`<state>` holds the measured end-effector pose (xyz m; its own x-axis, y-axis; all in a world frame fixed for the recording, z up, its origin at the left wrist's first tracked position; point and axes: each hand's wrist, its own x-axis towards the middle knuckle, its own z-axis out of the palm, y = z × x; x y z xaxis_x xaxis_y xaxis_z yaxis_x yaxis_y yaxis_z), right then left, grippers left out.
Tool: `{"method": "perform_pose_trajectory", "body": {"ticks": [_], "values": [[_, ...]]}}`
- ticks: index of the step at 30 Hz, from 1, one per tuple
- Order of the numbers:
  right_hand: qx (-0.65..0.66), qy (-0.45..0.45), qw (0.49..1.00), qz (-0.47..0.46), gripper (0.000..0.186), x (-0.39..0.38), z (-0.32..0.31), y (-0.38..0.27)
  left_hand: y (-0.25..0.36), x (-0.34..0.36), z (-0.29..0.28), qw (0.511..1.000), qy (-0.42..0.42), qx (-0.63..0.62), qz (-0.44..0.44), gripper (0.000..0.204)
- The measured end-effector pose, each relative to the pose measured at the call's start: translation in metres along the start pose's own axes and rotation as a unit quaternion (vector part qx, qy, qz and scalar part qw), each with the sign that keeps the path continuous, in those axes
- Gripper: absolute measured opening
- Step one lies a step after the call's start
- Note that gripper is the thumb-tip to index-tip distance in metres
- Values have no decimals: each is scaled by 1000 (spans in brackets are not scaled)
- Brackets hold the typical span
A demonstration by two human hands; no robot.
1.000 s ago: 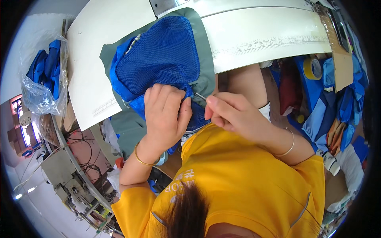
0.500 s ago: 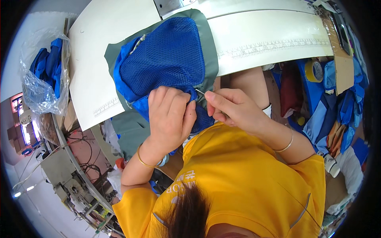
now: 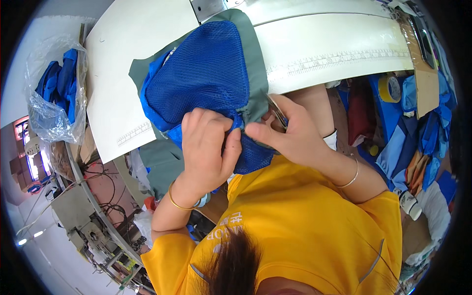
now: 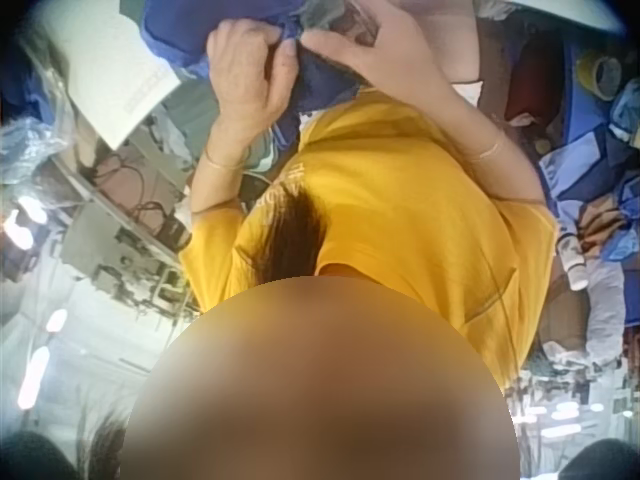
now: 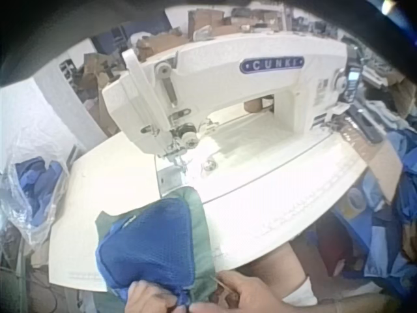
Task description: Sewing a blue mesh pocket onto a green textile panel using an industrial sewing machine.
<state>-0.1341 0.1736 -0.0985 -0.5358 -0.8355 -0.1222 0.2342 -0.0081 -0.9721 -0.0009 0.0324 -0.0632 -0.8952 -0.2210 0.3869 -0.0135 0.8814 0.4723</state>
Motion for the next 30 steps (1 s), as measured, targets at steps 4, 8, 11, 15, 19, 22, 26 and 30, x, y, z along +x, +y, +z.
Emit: {"method": "perform_pose_trajectory", "body": {"ticks": [4,8,11,15,19,22,26,30], "values": [[-6,0,1000,-9,24,-3,2,-3,2,3,-2,1000,-11,11,5,16],[20,22,998,61,20,-2,-6,-9,3,2,-2,998,39,-16,-51,10],[-8,14,998,68,22,0,-12,-13,3,2,1,995,30,-52,-77,9],[-199,95,960,-174,27,-7,-19,-23,2,2,3,996,18,-47,-77,10],[-488,97,802,-331,27,-17,-27,-29,2,2,5,997,4,-36,-71,11],[-595,61,718,-356,22,-18,-28,-27,2,1,6,997,4,-27,-68,11],[-611,53,703,-360,17,-13,-27,-21,2,-1,5,997,5,-24,-67,11],[-609,50,700,-369,16,-12,-26,-19,2,-1,5,998,0,-25,-65,11]]}}
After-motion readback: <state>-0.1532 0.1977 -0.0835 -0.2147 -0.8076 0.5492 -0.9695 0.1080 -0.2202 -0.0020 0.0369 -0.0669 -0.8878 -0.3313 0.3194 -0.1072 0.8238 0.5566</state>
